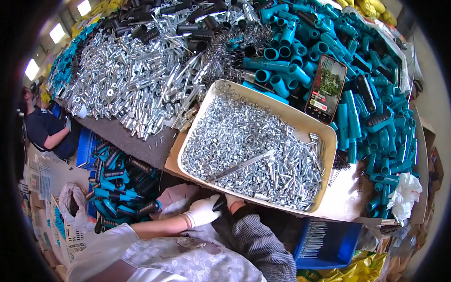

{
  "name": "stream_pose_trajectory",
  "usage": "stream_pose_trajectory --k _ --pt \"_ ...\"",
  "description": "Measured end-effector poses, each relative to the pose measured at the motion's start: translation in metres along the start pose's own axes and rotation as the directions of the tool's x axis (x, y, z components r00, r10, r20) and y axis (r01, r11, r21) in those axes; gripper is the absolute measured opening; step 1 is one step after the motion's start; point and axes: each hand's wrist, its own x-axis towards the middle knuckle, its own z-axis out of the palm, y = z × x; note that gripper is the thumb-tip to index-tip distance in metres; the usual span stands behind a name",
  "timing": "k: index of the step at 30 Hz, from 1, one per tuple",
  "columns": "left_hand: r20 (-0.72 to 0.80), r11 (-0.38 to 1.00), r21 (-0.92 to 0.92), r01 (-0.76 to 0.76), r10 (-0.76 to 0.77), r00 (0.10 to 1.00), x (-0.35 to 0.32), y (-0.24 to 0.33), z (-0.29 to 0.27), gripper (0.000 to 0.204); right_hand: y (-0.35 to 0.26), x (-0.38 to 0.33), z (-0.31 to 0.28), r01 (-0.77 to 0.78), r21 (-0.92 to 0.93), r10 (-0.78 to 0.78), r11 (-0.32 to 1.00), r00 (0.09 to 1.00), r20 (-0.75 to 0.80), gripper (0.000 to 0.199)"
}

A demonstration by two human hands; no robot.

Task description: Assembling hand tool components by inserting springs and metal rods into plastic handles.

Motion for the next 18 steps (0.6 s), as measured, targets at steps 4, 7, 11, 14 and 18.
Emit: stream_pose_trajectory --k 4,7,11,14,18 --pt "-0.078 1.000 -0.021 0.011 -0.013 0.997 0.012 -0.012 0.019 0.042 -0.005 0.003 0.009 -0.007 -0.061 -0.001 0.998 0.992 -0.124 0.044" --pt "-0.159 0.998 -0.045 0.048 -0.054 0.986 0.027 -0.013 0.047 0.036 0.004 -0.002 0.012 0.034 -0.046 -0.047 0.998 0.947 -0.318 0.034" --pt "-0.092 0.996 -0.081 0.037 -0.045 0.995 0.013 -0.014 0.025 0.039 -0.017 0.001 -0.036 0.049 0.062 -0.052 0.997 0.998 0.045 0.033" --pt "-0.098 0.994 -0.071 0.082 -0.089 0.991 0.005 -0.016 0.018 0.039 -0.030 0.002 -0.063 0.118 0.077 -0.125 0.990 0.987 0.103 0.032" --pt "-0.103 0.998 -0.065 -0.002 -0.005 0.995 0.028 -0.022 0.057 0.042 0.017 -0.008 0.011 0.016 0.267 0.008 0.963 0.996 -0.087 0.051"
